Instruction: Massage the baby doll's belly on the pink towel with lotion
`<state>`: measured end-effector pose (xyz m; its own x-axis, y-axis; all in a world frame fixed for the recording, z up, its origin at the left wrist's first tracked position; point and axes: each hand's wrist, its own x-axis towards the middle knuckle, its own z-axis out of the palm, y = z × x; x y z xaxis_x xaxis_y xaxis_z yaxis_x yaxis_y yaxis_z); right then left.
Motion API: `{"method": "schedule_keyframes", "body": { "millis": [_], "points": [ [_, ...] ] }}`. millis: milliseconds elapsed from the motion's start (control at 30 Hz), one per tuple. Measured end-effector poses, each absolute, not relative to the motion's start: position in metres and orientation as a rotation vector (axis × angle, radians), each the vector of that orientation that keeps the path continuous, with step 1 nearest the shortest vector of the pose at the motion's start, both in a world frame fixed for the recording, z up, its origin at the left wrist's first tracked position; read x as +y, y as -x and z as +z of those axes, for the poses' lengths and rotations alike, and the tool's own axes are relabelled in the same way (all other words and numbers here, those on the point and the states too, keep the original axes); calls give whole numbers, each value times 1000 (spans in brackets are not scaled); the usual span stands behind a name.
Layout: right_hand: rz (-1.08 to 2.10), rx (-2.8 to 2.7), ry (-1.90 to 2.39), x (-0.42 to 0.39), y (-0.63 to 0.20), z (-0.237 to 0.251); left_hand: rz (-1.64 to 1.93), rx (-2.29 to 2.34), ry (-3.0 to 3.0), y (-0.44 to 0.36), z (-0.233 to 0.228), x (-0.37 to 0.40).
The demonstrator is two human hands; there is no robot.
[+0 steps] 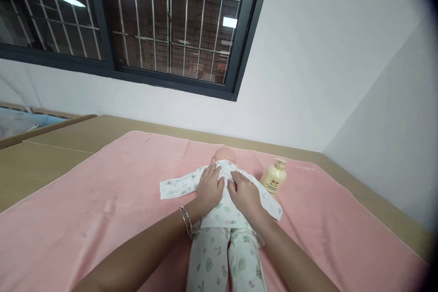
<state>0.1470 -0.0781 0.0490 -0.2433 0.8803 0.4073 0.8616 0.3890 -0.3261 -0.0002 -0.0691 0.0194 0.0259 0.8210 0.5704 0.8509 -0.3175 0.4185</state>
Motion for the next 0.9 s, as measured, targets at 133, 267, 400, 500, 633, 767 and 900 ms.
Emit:
{"method": "schedule_keyframes", "body": {
  "millis": [133,267,400,500,633,767,900],
  "points": [
    [179,-2149,1341,-62,-156,41,-1166,-1827,2232,-1,20,-70],
    [217,-2174,1256,-54,-161,36,-1167,-1817,2232,-1,20,-70],
    [231,-2168,1246,-55,-160,34,-1168,-1818,2221,-1,20,-69],
    [233,-2166,1246,-55,-160,33,-1157,-1824,2223,0,21,-69],
    [240,-2163,1242,-54,-160,31,-1176,-1817,2218,0,21,-70],
    [262,-2166,1274,-54,-158,30,-1192,-1829,2214,0,20,-69],
    [251,-2163,1383,-62,-151,34,-1186,-1846,2230,1,20,-68]
  ]
}}
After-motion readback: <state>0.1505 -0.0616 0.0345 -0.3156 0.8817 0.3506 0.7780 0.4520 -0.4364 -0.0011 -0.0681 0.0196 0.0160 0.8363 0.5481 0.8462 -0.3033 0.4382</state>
